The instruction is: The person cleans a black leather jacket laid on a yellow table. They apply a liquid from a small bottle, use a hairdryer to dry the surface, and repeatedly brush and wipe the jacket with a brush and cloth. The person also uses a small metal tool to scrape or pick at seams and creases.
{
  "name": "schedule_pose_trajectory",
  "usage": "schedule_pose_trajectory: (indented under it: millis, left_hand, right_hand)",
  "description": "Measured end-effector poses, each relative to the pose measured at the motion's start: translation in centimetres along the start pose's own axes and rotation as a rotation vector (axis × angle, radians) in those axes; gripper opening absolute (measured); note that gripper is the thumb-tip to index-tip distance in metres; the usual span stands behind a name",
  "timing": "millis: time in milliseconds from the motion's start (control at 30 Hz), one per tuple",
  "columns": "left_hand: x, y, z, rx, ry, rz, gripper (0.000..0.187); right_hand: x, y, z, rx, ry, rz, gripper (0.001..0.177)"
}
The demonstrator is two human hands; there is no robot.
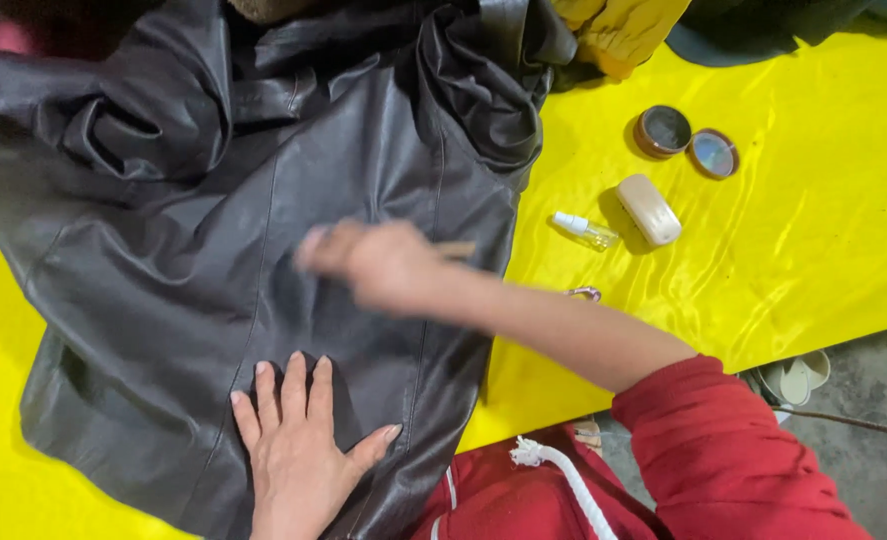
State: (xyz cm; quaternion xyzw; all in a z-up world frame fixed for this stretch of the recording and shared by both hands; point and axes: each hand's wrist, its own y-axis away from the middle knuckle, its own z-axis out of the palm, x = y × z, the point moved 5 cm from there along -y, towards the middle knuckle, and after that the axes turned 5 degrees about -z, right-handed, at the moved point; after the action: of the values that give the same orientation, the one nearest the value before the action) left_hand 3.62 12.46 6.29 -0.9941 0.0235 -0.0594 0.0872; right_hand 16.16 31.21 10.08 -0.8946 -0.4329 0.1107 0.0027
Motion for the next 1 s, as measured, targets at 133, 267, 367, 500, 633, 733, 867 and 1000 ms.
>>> schedule_pose_trajectory:
  millis: [133, 267, 367, 500, 633, 733, 867, 1000]
  left_hand:
    - [0.1, -0.2, 0.1, -0.003, -0.034, -0.001, 0.116]
    - [0.0, 0.1, -0.1, 0.001, 0.005, -0.001, 0.11]
    - [0.0, -0.3, 0.3, 0.002, -0.018, 0.008, 0.113]
    - [-0.2, 0.0, 0.7, -0.022, -0.037, 0.0, 0.112]
    - [-0.1, -0.1, 0.2, 0.011, -0.014, 0.015, 0.109]
    - [-0.3, 0.0, 1.3, -0.054, -0.077, -0.015, 0.118]
    - [0.0, -0.3, 0.7, -0.078, -0.065, -0.019, 0.117]
    - [-0.4, 0.3, 1.2, -0.056, -0.055, -0.023, 0.119]
  right_hand:
    - [-4.5, 0.2, 4.7, -0.2, -0.118, -0.243, 0.06]
    - [-2.2, -2.8, 2.6, 0.066, 0.13, -0.104, 0.065]
    - [-5.4, -2.2, 2.5, 0.008, 0.019, -0.156, 0.063]
    - [-2.1, -3.9, 4.4, 0.191, 0.179, -0.151, 0.05]
    - [0.9, 0.8, -1.8, 0.082, -0.162, 0.144, 0.054]
    - [-2.9, 7.0, -1.5, -0.068, -0.014, -0.06, 0.059]
    - [0.7, 9.1, 0.7, -0.265, 0.044, -0.08, 0.074]
    - [0.3, 9.8, -0.5, -0.021, 0.143, -0.114, 0.076]
